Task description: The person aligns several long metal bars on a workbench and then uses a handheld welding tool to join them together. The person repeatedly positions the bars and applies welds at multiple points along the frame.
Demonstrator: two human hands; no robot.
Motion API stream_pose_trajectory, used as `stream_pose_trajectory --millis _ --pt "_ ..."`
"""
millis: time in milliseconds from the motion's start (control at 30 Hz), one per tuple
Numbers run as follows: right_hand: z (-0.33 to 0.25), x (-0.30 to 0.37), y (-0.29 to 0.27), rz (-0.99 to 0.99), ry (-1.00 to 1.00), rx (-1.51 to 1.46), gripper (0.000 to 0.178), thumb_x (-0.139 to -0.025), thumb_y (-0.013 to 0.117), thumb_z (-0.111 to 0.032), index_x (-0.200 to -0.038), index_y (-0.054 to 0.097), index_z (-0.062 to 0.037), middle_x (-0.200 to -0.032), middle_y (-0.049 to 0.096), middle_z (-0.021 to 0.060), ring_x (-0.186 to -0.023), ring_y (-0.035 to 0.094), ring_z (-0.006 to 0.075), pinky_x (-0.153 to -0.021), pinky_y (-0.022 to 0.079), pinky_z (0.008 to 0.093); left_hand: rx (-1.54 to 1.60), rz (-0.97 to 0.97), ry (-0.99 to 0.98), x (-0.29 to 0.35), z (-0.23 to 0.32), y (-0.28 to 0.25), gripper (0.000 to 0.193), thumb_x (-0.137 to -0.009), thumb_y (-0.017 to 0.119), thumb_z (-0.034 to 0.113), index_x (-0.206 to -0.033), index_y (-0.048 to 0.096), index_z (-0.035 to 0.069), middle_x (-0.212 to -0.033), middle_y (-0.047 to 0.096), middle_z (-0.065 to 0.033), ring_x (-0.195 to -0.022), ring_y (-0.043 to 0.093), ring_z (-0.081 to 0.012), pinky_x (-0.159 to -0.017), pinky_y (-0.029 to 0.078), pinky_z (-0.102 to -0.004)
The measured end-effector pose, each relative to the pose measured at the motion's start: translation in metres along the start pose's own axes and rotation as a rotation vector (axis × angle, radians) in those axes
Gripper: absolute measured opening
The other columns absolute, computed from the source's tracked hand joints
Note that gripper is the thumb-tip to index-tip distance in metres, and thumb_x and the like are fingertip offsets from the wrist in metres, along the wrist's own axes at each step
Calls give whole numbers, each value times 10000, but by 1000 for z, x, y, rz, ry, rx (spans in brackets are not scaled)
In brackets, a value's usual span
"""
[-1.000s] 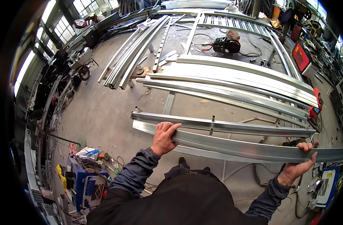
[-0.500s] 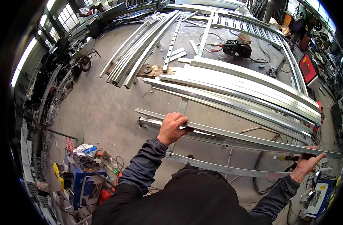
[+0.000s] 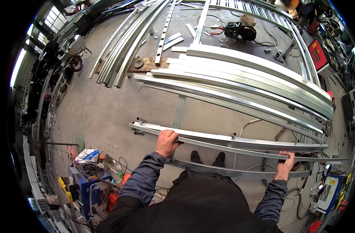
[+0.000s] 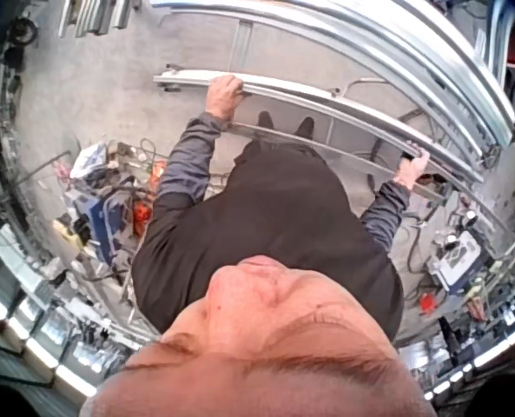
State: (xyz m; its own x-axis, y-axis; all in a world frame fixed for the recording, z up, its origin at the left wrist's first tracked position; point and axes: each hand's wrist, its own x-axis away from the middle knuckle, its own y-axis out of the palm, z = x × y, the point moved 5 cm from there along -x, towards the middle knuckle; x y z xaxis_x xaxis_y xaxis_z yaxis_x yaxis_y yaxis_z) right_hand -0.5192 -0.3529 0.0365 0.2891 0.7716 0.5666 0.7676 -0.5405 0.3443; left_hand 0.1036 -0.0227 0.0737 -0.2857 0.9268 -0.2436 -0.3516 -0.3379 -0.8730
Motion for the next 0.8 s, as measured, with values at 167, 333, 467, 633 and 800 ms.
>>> stream_pose_trajectory --millis 167,333,467,633,800 --pt "23 -4 10 2 -20 -2 90 -957 697 -106 -966 626 -51 -889 647 64 -840 687 214 -844 658 446 -9 -69 -60 2 -4 24 397 -774 926 247 -1077 696 132 -1069 653 -63 -1084 629 -337 -997 470 -475" --pt "37 -11 15 21 8 33 75 -975 692 -102 -967 639 -50 -897 660 67 -836 687 207 -863 655 444 -25 -80 -91 4 -6 40 392 -773 926 246 -1072 699 135 -1062 649 -71 -1074 627 -341 -993 470 -479" --pt "50 -7 24 13 45 104 60 -971 680 -99 -970 637 -58 -952 674 69 -888 692 225 -922 649 478 -46 -95 -119 10 -12 44 373 -775 923 238 -1054 700 133 -1074 654 -82 -1067 628 -347 -983 472 -487" --pt "68 -31 -5 -65 98 105 103 -986 636 -102 -975 635 1 -976 668 170 -953 694 323 -953 629 551 -15 -116 -96 -13 -13 53 409 -723 940 201 -1043 700 111 -1085 669 -113 -1075 634 -381 -947 492 -509" --pt "79 -22 21 -26 61 384 151 -1012 665 -202 -969 683 -59 -891 673 84 -877 726 291 -764 567 448 -39 -143 -162 29 -34 77 490 -748 909 117 -1196 723 54 -1223 688 -174 -1195 617 -427 -1029 482 -536"
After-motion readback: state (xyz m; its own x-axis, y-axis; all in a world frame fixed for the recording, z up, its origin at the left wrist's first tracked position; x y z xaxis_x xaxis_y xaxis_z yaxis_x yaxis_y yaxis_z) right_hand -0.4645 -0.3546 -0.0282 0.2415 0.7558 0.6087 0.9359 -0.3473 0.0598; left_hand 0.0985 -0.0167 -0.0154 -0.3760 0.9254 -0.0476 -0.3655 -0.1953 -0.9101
